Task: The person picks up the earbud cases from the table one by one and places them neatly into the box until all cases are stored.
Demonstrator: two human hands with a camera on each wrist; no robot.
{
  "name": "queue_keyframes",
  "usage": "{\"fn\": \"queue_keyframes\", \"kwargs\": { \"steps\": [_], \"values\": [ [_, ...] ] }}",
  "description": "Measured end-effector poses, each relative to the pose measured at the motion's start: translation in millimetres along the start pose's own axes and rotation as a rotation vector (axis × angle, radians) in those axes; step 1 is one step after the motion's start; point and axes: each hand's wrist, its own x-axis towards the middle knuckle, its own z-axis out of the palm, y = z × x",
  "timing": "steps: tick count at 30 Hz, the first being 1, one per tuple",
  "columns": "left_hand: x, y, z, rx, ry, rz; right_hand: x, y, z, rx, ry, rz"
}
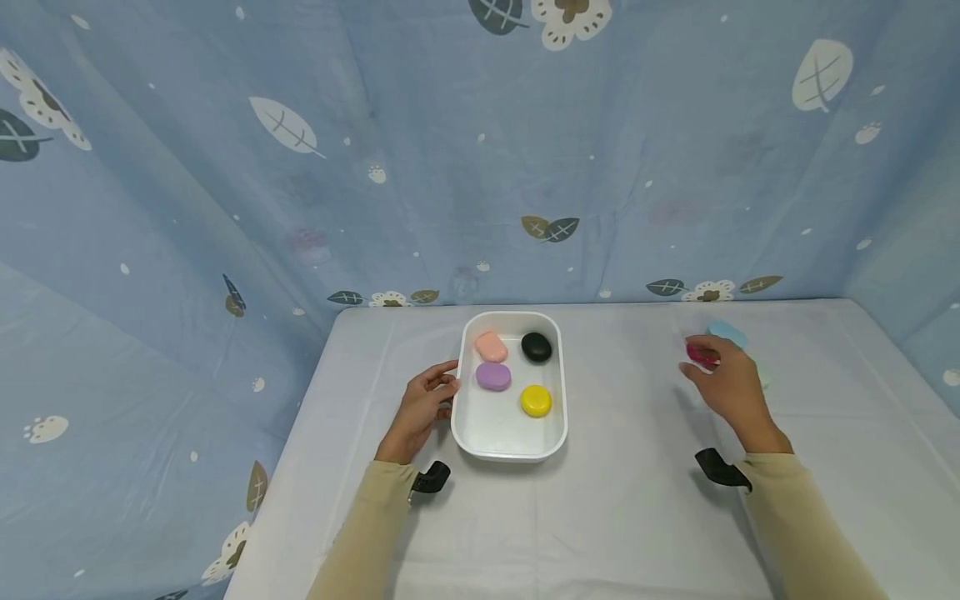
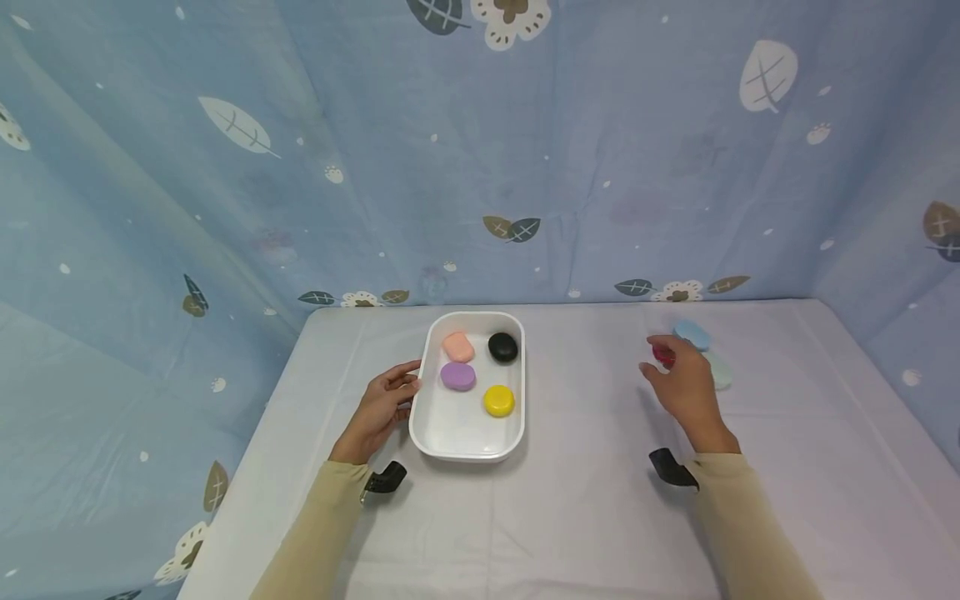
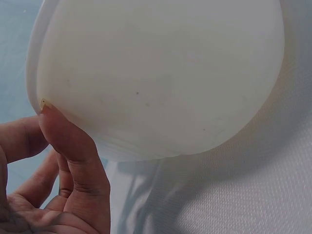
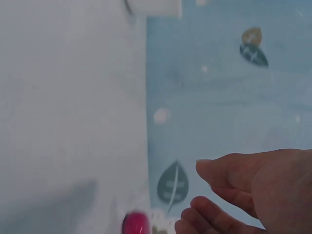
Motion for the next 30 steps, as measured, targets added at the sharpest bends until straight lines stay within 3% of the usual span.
{"fn": "queue_keyframes", "kwargs": {
  "steps": [19,24,30],
  "values": [
    [0.1,0.8,-0.2,-0.014,-0.003,-0.010,-1,62,-30.8,-0.113,0.075,0.244],
    [1.5,0.3,0.4,-0.015,-0.001,-0.016,0,72,-36.1,-0.129,0.056,0.290],
    [1.9,0.0,0.3,-0.009,0.002,-0.023,3,80,-41.6,-0.157,-0.039,0.328]
  ]
}}
